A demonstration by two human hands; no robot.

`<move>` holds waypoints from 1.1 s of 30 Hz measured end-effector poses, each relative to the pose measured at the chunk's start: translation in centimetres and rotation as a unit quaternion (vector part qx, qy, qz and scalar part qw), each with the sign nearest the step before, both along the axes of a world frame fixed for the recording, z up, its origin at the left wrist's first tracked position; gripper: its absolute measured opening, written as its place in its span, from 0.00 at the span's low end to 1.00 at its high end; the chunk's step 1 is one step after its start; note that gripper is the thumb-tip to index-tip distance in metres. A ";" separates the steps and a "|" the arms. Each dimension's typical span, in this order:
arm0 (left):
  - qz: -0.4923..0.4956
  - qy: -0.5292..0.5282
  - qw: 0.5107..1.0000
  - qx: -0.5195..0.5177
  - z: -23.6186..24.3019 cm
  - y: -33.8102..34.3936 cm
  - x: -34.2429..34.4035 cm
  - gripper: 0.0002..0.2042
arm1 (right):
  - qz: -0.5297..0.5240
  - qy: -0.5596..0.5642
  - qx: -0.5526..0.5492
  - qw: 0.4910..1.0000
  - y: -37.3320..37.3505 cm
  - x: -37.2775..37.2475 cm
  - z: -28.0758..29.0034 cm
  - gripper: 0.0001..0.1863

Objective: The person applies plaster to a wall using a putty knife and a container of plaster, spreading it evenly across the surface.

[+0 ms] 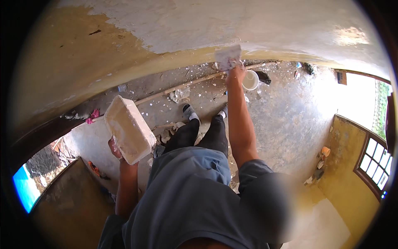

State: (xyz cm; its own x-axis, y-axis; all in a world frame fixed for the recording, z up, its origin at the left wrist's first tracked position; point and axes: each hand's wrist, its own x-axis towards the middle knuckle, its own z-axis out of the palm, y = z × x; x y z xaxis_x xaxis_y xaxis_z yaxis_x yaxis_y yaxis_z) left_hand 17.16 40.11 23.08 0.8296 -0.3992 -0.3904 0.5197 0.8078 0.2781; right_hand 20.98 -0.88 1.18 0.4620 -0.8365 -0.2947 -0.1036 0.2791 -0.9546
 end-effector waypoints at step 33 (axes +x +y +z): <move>-0.043 -0.274 0.758 0.591 -4.3 2.1 -2.1 0.29 | -0.180 0.051 -0.073 0.980 -14.4 -0.2 -2.9 0.13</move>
